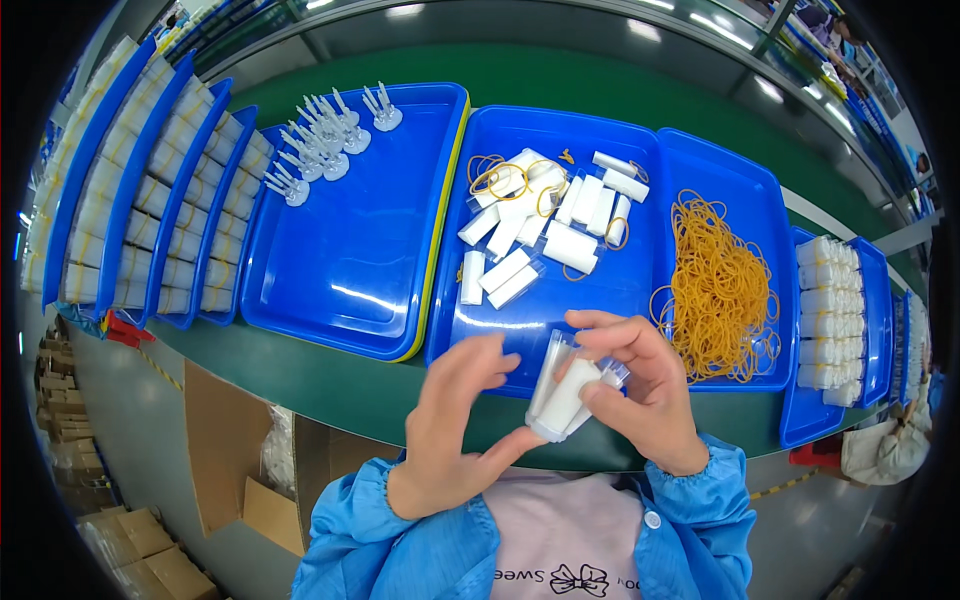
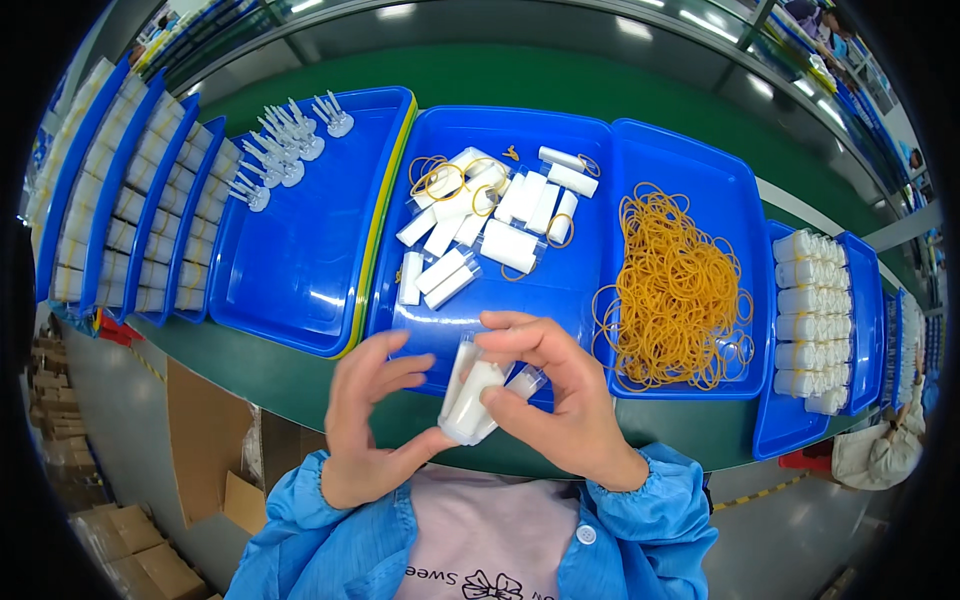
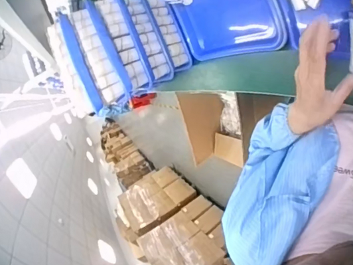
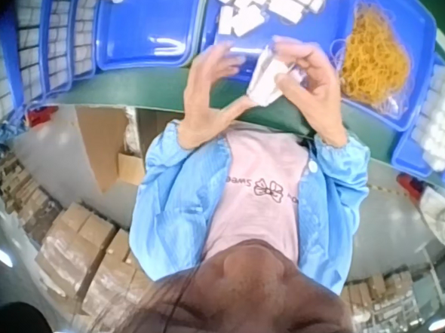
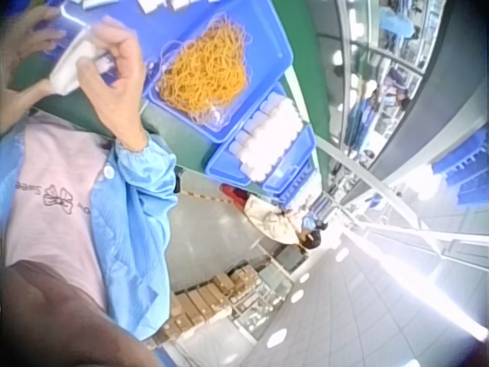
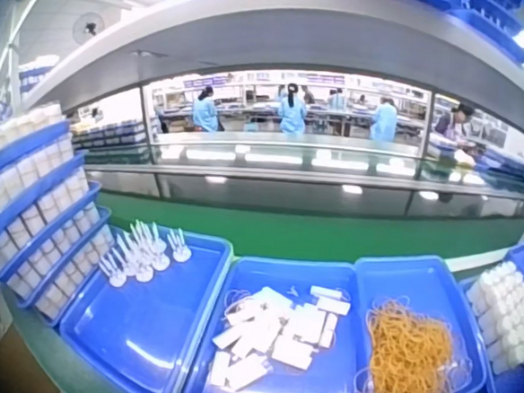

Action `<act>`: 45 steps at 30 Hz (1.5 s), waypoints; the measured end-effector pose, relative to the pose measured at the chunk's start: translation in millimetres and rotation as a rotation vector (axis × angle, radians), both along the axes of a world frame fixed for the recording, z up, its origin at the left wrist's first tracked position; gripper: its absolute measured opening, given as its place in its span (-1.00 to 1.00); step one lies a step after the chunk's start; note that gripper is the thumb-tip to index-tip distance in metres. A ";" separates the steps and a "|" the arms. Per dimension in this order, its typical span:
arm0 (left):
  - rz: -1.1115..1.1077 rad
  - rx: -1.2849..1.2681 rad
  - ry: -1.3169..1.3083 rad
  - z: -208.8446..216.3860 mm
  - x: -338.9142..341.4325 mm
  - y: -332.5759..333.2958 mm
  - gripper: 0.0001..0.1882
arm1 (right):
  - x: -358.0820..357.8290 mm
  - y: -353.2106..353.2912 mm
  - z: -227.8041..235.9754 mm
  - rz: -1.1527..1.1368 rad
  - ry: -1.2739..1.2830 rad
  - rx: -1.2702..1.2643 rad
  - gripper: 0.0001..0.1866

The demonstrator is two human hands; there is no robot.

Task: Assembling plastic diffuser components and securing them with rubber bands.

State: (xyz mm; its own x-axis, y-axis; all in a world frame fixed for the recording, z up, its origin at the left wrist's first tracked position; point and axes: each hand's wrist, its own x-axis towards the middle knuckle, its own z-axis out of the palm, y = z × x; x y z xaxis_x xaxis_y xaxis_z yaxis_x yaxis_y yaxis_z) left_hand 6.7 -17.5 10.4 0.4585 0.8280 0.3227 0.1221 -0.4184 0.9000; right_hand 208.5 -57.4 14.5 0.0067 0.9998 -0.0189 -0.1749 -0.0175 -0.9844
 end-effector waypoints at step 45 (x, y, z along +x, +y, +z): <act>-0.567 -1.702 -1.159 8.2 9.2 15.3 -0.29 | -20.5 -12.7 19.6 0.043 0.345 0.078 -0.81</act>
